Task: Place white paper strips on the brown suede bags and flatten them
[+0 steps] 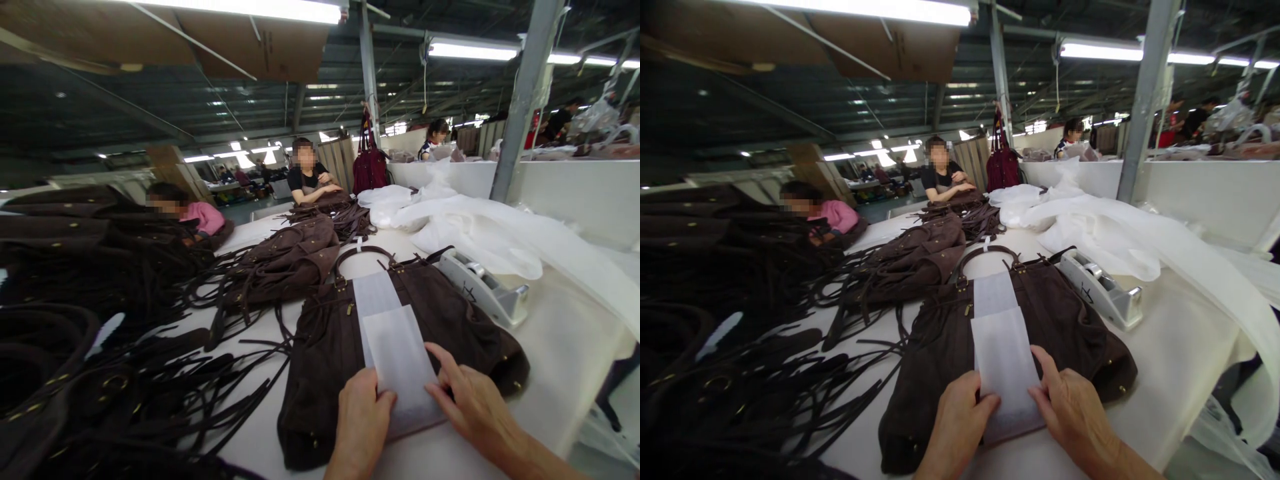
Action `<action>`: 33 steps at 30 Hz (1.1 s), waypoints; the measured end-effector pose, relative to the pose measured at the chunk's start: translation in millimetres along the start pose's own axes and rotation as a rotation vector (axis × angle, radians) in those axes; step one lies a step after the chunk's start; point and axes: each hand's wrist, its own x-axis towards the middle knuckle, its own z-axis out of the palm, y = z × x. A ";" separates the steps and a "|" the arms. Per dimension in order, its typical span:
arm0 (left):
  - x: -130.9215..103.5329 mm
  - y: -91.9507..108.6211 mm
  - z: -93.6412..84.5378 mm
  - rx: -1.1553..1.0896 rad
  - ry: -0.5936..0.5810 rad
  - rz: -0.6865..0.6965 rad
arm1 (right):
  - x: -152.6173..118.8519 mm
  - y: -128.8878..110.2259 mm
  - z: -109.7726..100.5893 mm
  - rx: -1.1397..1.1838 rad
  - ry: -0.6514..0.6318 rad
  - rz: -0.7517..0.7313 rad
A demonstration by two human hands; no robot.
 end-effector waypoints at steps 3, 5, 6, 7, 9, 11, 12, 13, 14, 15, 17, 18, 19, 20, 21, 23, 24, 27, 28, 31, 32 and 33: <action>2.5 -2.2 2.4 0.008 0.072 -0.013 | 4.5 -0.4 3.1 -0.112 0.017 -0.062; 5.2 -3.9 3.8 0.050 0.097 -0.031 | 6.9 -0.5 4.2 -0.175 0.015 -0.121; 6.8 -4.7 4.4 0.075 0.094 -0.036 | 7.8 -0.6 4.6 -0.196 0.008 -0.146; 8.4 -5.5 4.9 0.099 0.084 -0.043 | 8.6 -0.8 4.8 -0.210 -0.003 -0.163; 11.4 -6.8 5.9 0.150 0.059 -0.058 | 10.0 -1.7 4.7 -0.224 -0.033 -0.172; 13.7 -7.4 6.6 0.198 0.042 -0.061 | 11.7 -3.5 4.4 -0.236 -0.055 -0.150; 14.5 -7.4 7.0 0.217 0.037 -0.062 | 12.6 -4.6 4.3 -0.241 -0.063 -0.139; 15.2 -7.1 7.3 0.229 0.033 -0.065 | 13.5 -5.7 4.4 -0.247 -0.067 -0.131; 15.8 -6.5 7.5 0.235 0.032 -0.070 | 14.4 -6.8 4.8 -0.255 -0.069 -0.126; 16.5 -5.8 7.7 0.235 0.032 -0.081 | 15.2 -7.6 5.6 -0.264 -0.070 -0.123; 17.8 -3.7 7.6 0.228 0.022 -0.116 | 16.4 -8.4 8.0 -0.280 -0.076 -0.117; 18.5 -2.5 7.3 0.225 0.016 -0.132 | 16.8 -8.3 9.5 -0.287 -0.083 -0.112; 19.1 -1.1 6.7 0.223 0.007 -0.144 | 17.0 -8.1 11.0 -0.293 -0.090 -0.105; 19.6 0.4 6.1 0.221 -0.001 -0.156 | 17.2 -7.7 12.5 -0.298 -0.096 -0.099; 20.0 2.1 5.4 0.219 -0.011 -0.166 | 17.3 -7.3 13.8 -0.301 -0.102 -0.097; 20.3 5.6 4.8 0.231 -0.027 -0.185 | 17.6 -6.6 15.4 -0.305 -0.104 -0.099; 20.3 7.4 5.0 0.251 -0.033 -0.196 | 17.9 -6.6 15.8 -0.306 -0.103 -0.102; 20.6 12.6 9.1 0.341 -0.034 -0.216 | 19.7 -7.3 15.6 -0.310 -0.109 -0.104; 20.9 14.1 11.3 0.370 -0.030 -0.220 | 20.7 -7.8 15.4 -0.313 -0.118 -0.103; 22.5 17.5 18.6 0.459 0.002 -0.217 | 24.4 -9.4 15.3 -0.328 -0.146 -0.104; 23.0 18.2 20.5 0.493 0.017 -0.209 | 25.8 -9.8 15.2 -0.335 -0.155 -0.104; 23.6 18.6 22.0 0.527 0.034 -0.197 | 27.3 -10.3 15.1 -0.342 -0.163 -0.105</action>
